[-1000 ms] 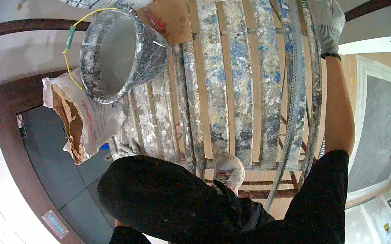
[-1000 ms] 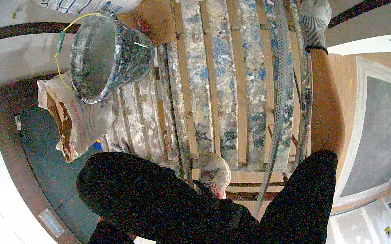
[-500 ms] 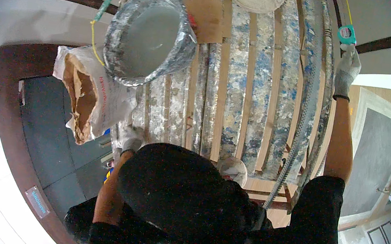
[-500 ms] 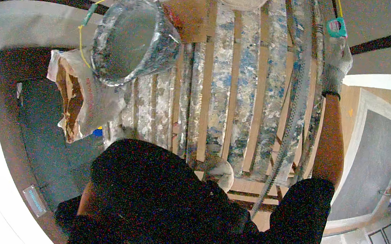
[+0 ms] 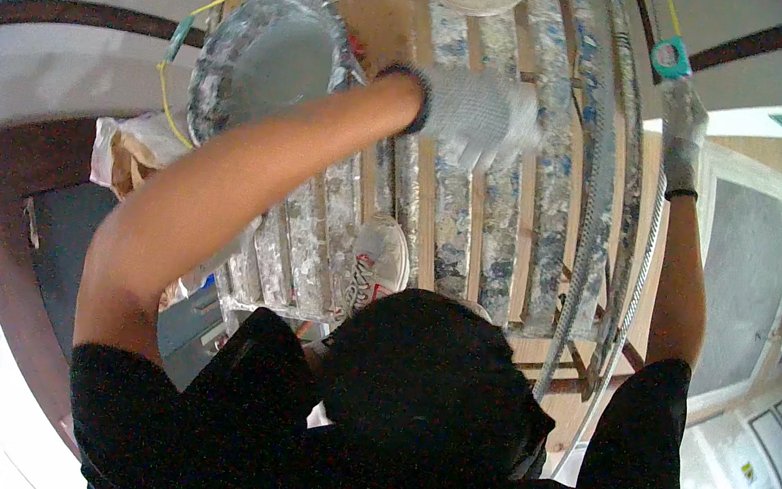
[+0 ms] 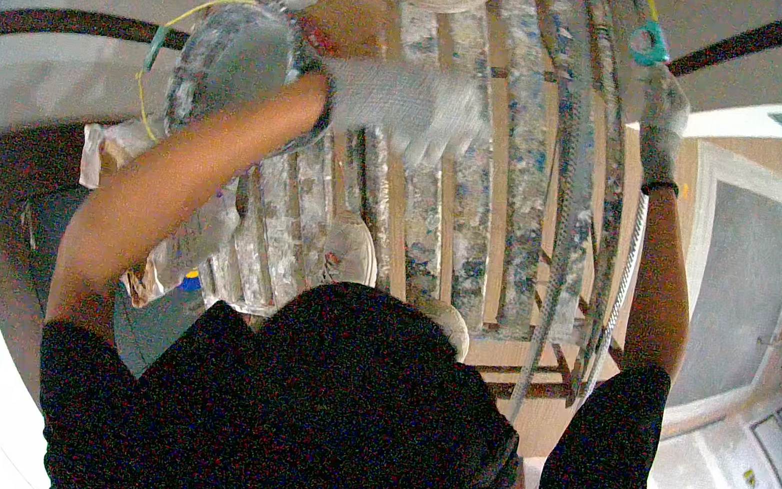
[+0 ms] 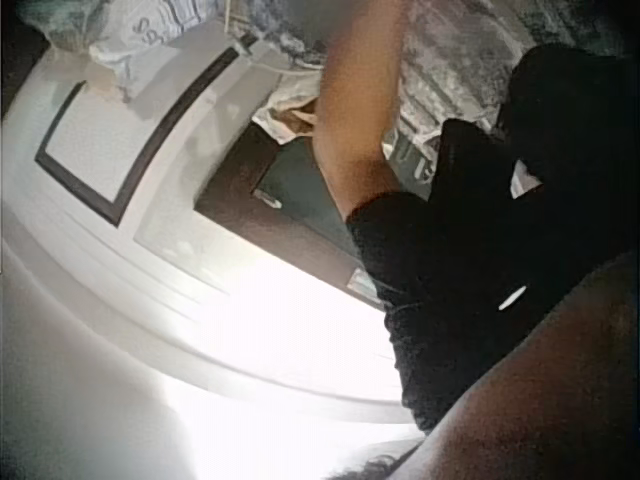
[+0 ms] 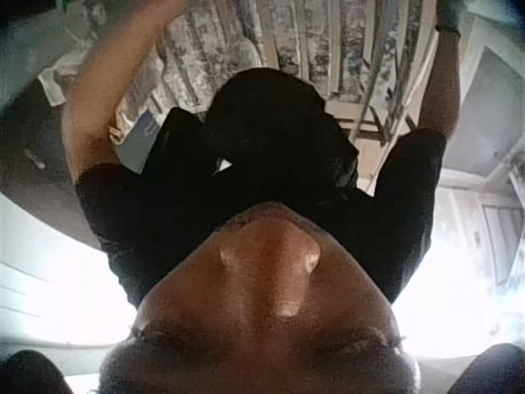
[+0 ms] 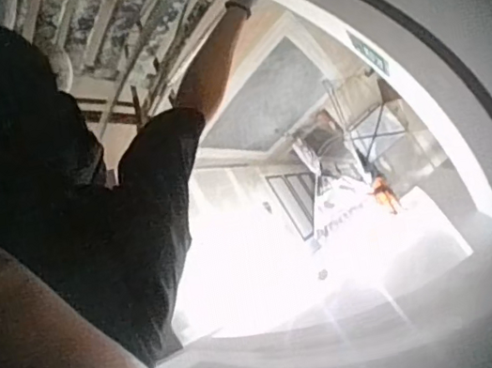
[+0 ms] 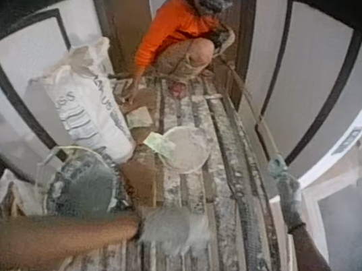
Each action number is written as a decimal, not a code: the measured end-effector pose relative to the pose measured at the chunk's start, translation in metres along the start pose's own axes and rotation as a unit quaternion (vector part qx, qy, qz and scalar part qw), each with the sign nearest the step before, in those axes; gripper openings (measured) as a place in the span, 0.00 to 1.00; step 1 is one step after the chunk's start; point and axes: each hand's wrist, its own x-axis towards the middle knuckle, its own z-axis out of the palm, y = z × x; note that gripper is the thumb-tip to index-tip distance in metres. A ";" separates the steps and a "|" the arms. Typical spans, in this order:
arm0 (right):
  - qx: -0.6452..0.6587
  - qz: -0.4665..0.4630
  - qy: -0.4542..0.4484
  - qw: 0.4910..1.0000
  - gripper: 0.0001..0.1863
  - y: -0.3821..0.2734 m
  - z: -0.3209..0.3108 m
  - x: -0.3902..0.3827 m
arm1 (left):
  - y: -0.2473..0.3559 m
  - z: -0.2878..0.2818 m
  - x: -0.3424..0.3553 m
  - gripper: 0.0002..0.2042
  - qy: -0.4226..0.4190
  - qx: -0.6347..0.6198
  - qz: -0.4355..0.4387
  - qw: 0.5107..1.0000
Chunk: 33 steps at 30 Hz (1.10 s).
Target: The person holds a long piece of perforated corner bead by hand, climbs onto a scaffold, and uses a tape measure and snips to measure and cut the metal strip.
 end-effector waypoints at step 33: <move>-0.060 0.256 -0.172 0.949 0.19 -0.098 -0.199 -0.266 | 0.107 0.036 0.300 0.06 0.137 -0.580 -0.099 0.797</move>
